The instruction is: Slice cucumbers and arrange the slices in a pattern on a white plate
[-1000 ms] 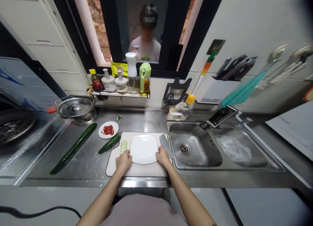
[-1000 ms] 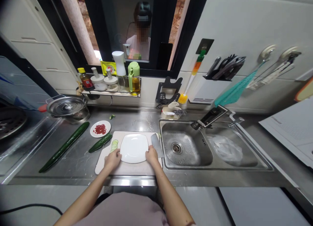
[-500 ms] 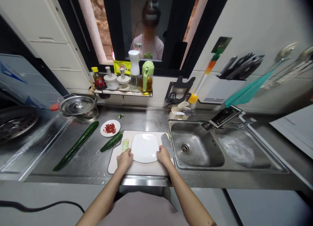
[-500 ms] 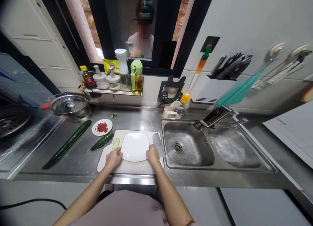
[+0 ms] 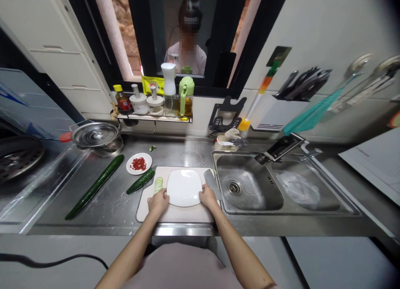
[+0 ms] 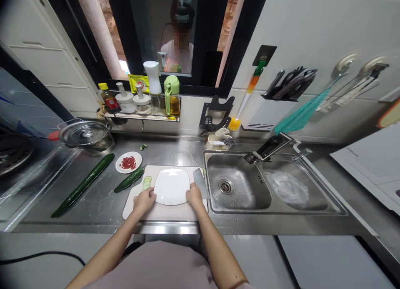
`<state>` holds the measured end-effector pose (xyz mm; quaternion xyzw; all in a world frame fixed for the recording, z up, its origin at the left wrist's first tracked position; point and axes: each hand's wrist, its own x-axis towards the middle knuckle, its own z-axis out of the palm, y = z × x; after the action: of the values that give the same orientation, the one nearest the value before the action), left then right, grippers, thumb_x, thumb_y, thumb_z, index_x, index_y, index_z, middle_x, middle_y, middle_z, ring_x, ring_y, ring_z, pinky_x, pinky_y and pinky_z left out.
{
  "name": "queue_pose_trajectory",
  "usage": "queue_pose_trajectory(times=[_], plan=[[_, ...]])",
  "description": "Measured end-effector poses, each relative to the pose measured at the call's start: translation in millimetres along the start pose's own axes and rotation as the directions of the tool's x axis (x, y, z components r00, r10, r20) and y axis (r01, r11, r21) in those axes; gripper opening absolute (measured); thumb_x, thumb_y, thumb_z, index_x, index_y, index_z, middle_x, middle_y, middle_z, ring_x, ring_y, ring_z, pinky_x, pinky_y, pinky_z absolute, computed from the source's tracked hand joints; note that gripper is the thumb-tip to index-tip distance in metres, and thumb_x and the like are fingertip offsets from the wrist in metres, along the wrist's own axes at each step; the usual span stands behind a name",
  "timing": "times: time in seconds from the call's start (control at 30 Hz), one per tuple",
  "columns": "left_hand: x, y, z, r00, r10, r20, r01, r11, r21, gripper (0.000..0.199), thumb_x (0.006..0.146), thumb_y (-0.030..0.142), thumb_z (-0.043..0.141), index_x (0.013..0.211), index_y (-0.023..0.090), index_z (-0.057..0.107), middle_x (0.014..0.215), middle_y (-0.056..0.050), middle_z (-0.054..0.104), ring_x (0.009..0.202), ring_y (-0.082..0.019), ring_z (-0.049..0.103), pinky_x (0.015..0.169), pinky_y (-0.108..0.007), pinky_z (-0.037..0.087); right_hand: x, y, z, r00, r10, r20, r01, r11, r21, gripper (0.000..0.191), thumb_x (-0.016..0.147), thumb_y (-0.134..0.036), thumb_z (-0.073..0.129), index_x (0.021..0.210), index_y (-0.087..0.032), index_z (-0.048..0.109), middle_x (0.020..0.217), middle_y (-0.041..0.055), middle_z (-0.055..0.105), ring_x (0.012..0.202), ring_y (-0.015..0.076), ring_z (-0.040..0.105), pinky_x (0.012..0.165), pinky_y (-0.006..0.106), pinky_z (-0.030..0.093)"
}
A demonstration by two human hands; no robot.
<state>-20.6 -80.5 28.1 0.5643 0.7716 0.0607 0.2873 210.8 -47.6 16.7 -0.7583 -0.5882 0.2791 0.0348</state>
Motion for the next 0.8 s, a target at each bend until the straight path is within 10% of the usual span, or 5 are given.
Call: queue_pose_trajectory(times=[0.8], plan=[[-35.6, -62.9, -1.3, 0.967, -0.174, -0.188, 0.161, 0.984, -0.078, 0.039, 0.080, 0.048, 0.054, 0.109, 0.023, 0.057, 0.098, -0.007, 0.067, 0.099, -0.027, 0.060, 0.089, -0.043, 0.036, -20.5, 0.3, -7.4, 0.998, -0.055, -0.030, 0.054, 0.998, -0.018, 0.056, 0.090, -0.026, 0.047, 0.141, -0.005, 0.038, 0.110, 0.0182, 0.067, 0.102, 0.0250, 0.062, 0.085, 0.028, 0.039]])
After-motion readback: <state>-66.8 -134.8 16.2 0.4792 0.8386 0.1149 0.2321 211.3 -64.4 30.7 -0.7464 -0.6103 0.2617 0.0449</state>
